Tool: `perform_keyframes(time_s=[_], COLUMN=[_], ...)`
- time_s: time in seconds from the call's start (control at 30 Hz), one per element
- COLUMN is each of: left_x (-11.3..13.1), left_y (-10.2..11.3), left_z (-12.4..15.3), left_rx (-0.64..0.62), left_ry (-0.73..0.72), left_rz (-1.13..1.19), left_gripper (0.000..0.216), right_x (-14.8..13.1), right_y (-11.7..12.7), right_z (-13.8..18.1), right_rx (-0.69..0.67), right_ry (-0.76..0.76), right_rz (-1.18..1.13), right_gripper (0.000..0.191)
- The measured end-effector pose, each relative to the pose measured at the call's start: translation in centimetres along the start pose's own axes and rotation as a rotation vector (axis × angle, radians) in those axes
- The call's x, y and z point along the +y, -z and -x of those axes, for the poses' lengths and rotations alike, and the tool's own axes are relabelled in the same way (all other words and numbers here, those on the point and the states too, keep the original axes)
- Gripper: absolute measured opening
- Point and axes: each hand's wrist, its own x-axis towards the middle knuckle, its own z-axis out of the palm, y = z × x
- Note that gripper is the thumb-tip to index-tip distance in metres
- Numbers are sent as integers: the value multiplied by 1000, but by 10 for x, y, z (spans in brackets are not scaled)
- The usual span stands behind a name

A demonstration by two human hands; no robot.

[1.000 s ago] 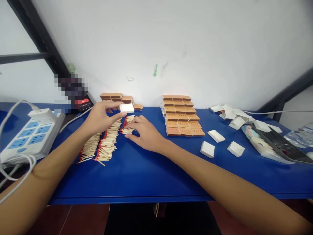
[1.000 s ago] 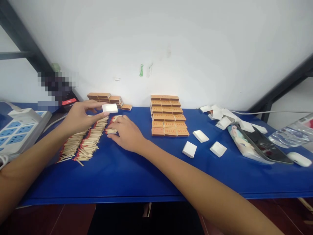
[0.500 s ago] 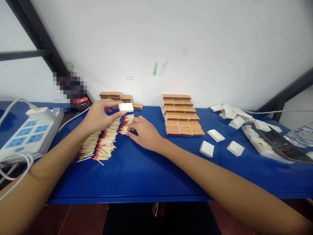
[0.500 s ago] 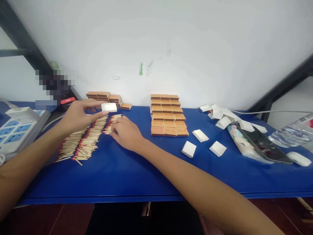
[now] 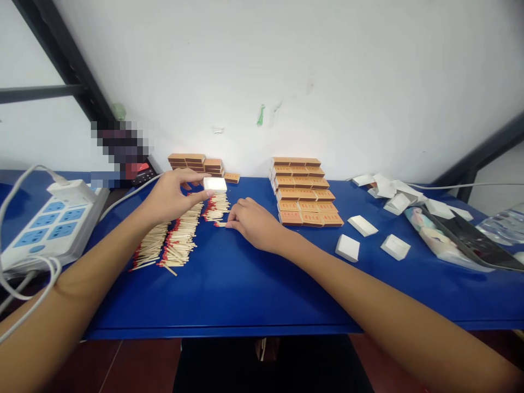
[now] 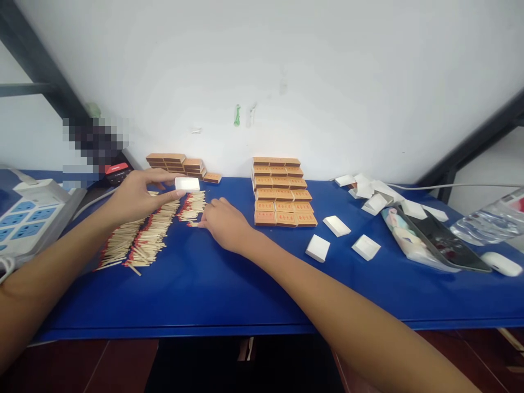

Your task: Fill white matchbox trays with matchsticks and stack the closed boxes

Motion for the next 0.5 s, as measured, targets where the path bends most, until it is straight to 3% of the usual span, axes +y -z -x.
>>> perform_keyframes(time_s=[0.5], left_x=[-5], left_y=[-5], left_z=[2], left_rx=[-67], left_ry=[-26], left_rz=[-6], left_gripper=[56], right_x=[6], right_y=[5], right_z=[18], right_rx=[-2], right_ry=[59], right_rz=[141], right_gripper=[18])
